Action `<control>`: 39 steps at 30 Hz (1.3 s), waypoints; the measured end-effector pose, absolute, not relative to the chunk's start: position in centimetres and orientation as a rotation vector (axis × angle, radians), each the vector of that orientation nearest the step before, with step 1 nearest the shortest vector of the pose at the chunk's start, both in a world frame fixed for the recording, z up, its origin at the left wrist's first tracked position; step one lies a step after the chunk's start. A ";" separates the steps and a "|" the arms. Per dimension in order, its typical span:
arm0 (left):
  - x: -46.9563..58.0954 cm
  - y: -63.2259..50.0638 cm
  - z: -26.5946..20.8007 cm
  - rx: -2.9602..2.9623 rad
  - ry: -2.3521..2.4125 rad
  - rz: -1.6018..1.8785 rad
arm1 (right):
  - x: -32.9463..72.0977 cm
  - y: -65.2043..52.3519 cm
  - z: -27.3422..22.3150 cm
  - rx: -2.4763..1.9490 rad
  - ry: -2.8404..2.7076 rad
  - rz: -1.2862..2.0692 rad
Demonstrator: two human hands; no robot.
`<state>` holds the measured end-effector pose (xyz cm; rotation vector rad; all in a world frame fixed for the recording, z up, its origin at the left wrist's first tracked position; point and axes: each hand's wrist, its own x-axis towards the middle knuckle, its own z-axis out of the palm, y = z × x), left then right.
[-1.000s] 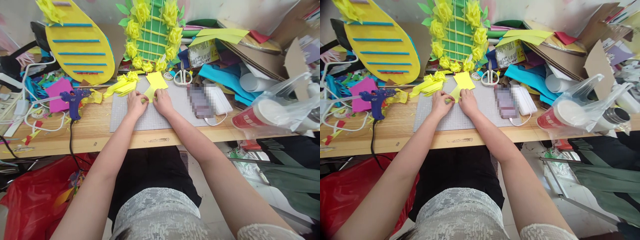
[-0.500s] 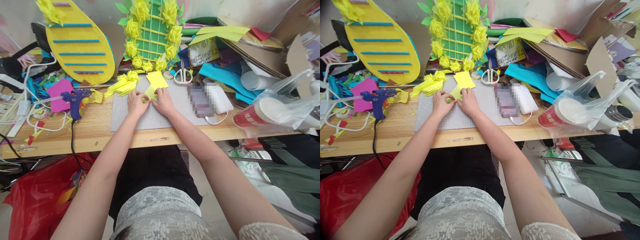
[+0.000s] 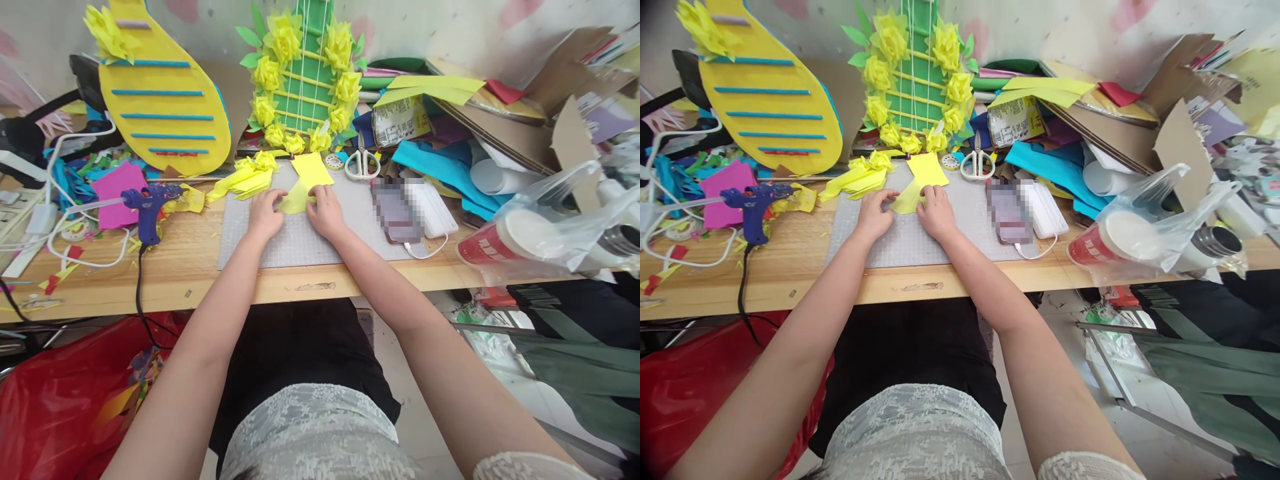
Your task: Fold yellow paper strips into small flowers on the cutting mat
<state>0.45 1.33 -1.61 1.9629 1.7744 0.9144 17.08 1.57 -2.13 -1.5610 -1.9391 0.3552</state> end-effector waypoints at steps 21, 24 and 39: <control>0.3 0.7 -1.5 2.268 1.654 0.757 | 17.6 0.6 -0.8 -1.573 -2.143 0.302; 0.4 0.3 -1.1 2.276 1.678 0.739 | 17.7 0.4 -0.6 -1.584 -2.138 0.276; -0.6 0.1 -0.4 2.351 1.435 0.674 | 18.6 2.0 -1.8 -1.415 -2.036 0.434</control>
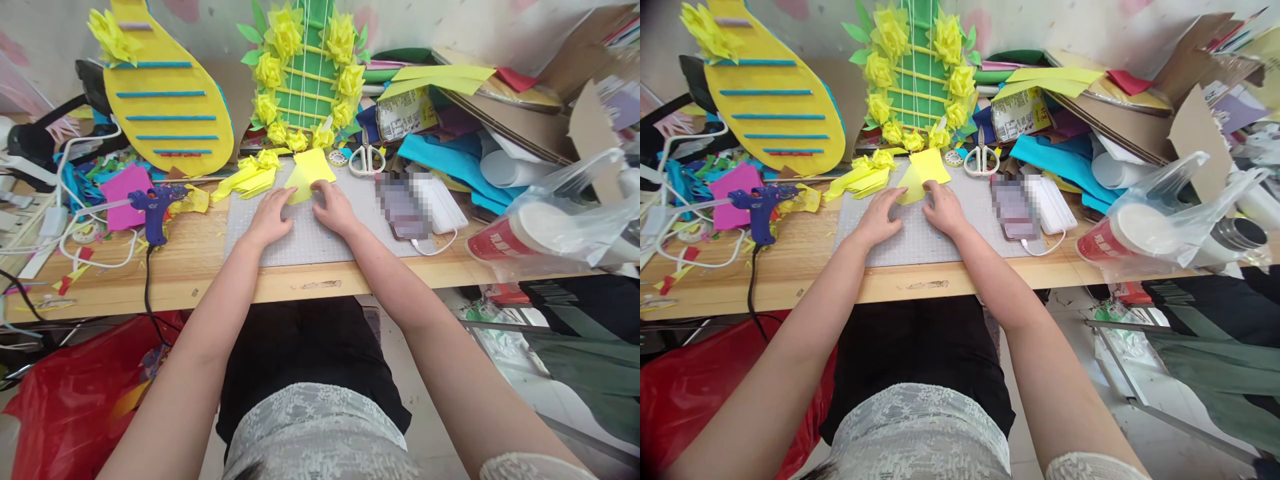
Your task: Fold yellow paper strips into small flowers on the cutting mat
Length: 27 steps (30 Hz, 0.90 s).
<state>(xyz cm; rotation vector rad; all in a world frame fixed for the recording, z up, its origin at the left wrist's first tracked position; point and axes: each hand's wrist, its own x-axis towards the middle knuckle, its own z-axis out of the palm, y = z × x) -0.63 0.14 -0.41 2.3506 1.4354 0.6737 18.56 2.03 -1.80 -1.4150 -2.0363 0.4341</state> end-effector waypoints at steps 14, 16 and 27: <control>0.8 -0.9 -0.2 2.040 1.294 0.738 | 17.3 1.7 -1.6 -1.163 -1.864 0.739; 0.9 -0.7 -0.7 2.005 1.256 0.787 | 17.4 2.2 -1.9 -1.201 -1.826 0.752; 0.5 0.4 -0.9 2.302 1.287 0.854 | 18.0 4.7 -3.1 -1.143 -1.537 0.945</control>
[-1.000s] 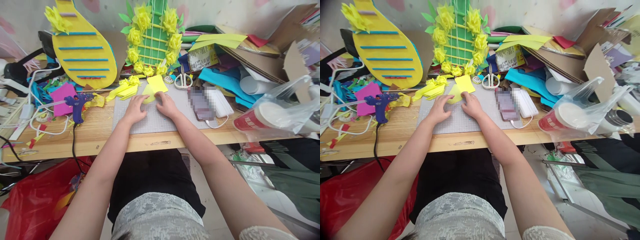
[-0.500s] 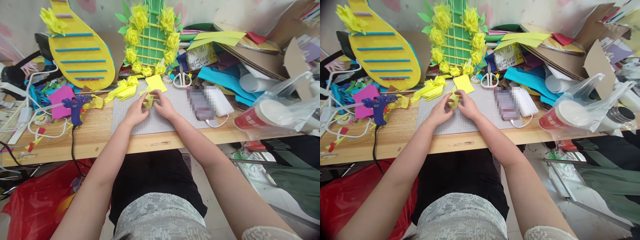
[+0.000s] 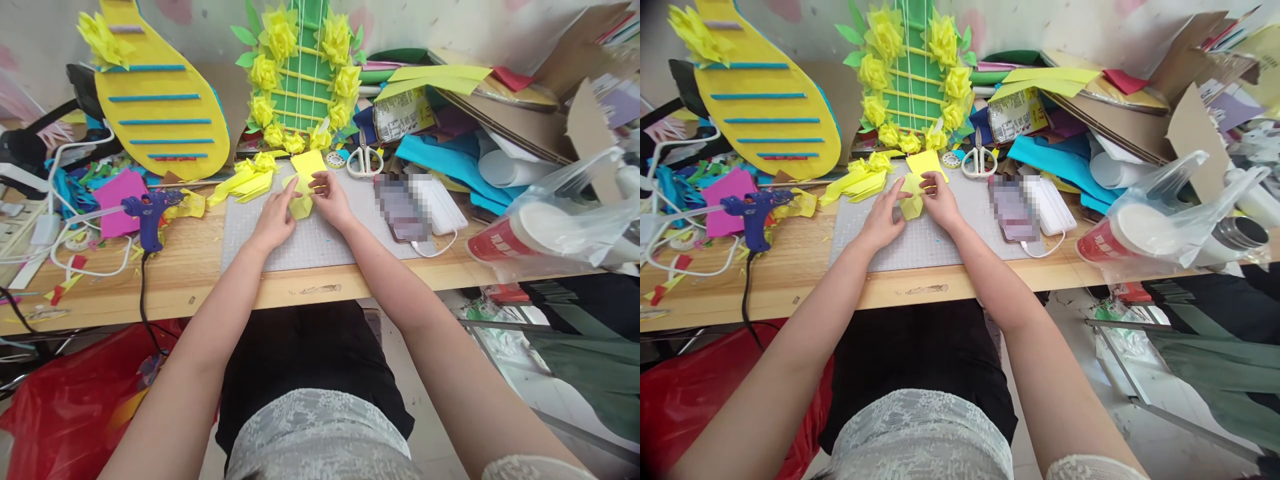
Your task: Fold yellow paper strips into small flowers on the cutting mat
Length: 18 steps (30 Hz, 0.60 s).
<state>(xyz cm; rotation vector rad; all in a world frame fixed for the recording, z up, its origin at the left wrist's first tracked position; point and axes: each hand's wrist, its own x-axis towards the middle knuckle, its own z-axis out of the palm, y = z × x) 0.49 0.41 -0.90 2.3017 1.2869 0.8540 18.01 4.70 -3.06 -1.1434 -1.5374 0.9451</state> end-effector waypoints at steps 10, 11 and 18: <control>0.1 0.3 -0.3 2.365 1.358 0.857 | 18.6 4.8 -2.9 -1.074 -1.479 1.088; 0.1 0.3 -0.3 2.378 1.353 0.874 | 18.7 4.8 -2.9 -1.072 -1.477 1.099; 0.9 0.4 -0.3 2.372 1.403 0.957 | 18.9 4.9 -3.0 -1.093 -1.454 1.114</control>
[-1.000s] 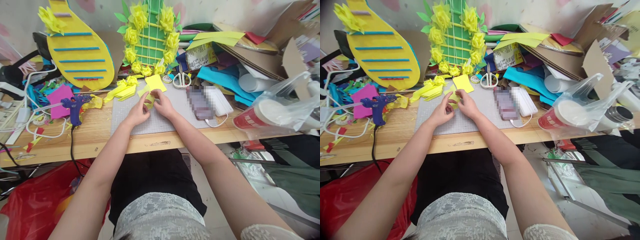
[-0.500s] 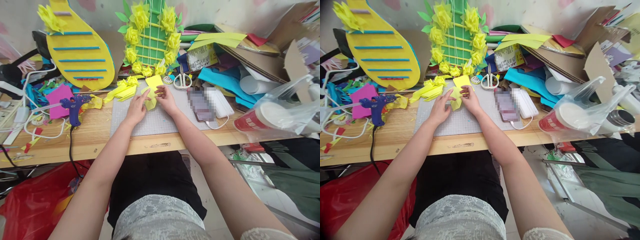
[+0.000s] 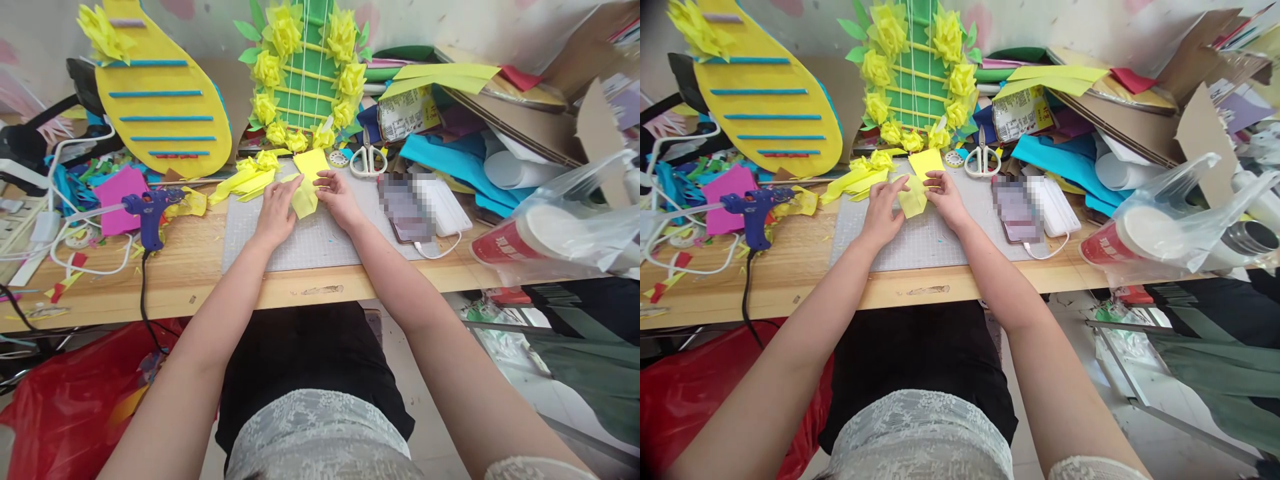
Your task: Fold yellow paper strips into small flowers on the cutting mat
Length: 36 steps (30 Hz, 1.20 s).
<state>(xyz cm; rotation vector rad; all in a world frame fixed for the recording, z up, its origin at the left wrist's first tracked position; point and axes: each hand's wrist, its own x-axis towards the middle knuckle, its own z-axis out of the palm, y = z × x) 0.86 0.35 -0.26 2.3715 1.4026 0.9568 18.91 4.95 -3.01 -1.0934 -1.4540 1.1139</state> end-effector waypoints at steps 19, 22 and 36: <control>1.1 0.8 -0.8 2.095 1.545 0.883 | 18.3 2.7 -2.3 -1.285 -2.101 0.469; 1.3 1.1 -0.9 2.042 1.577 0.879 | 18.2 2.5 -2.2 -1.251 -2.094 0.439; 2.1 1.7 -1.5 1.923 1.666 0.936 | 17.7 2.0 -1.7 -1.349 -2.029 0.599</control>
